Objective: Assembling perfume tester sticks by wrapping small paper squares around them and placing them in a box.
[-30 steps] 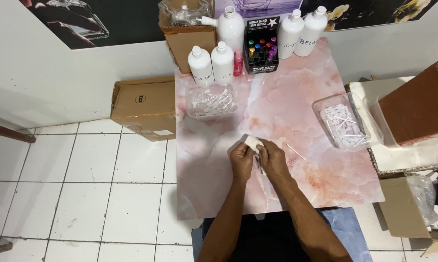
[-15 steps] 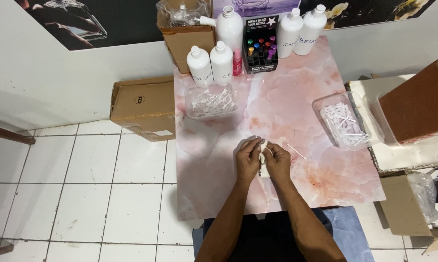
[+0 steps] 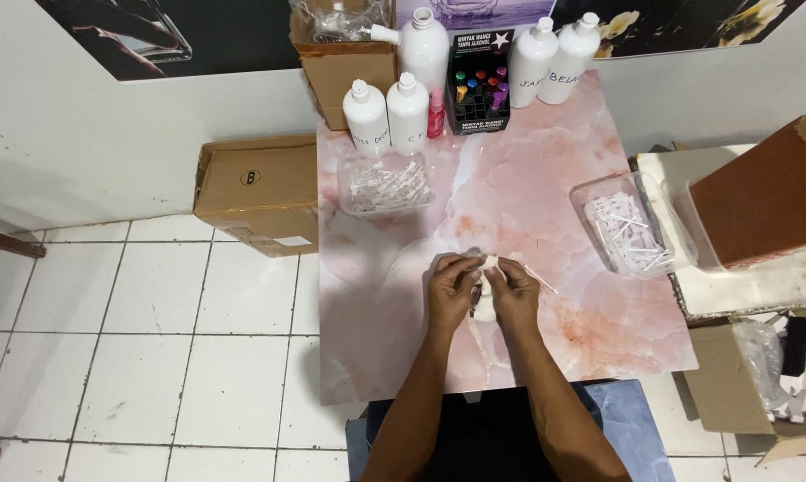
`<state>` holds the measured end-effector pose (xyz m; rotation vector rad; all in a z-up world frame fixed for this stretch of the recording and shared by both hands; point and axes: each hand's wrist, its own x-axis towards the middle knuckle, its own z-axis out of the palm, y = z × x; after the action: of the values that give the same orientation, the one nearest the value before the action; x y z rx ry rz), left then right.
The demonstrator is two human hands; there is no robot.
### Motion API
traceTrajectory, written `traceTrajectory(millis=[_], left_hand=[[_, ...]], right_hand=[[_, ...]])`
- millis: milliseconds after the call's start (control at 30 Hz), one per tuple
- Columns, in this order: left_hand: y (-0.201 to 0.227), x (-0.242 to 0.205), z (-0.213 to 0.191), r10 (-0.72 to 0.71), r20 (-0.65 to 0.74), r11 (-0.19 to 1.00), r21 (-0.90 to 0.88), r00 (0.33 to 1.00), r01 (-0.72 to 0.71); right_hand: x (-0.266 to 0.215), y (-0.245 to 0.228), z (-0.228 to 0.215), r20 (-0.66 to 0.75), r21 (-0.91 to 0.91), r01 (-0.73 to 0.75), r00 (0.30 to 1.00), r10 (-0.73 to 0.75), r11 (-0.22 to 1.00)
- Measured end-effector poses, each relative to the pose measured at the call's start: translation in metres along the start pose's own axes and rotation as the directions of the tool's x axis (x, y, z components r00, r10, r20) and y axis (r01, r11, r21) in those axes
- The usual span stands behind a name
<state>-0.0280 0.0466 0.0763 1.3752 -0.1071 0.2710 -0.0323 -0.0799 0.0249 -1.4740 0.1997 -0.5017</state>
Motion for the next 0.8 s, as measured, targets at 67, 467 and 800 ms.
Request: traceTrajectory(millis=[67,467,800], left_hand=[[-0.022,-0.009,0.005,-0.075,-0.034,0.992,-0.105,0.997,0.071],[-0.024,-0.013,-0.003,-0.224,-0.1,0.965,-0.164,0.97,0.206],[-0.022,-0.005,-0.002,-0.291,0.096,0.91,-0.281,0.952,0.306]], right_hand=[[-0.001,-0.004,0.002,-0.039,0.017,0.025,0.999,-0.024,1.0],[0.004,-0.071,0.003,0.441,-0.186,0.141,0.896,-0.045,0.972],[0.026,-0.068,0.013,0.162,-0.199,-0.101,0.978,0.134,0.975]])
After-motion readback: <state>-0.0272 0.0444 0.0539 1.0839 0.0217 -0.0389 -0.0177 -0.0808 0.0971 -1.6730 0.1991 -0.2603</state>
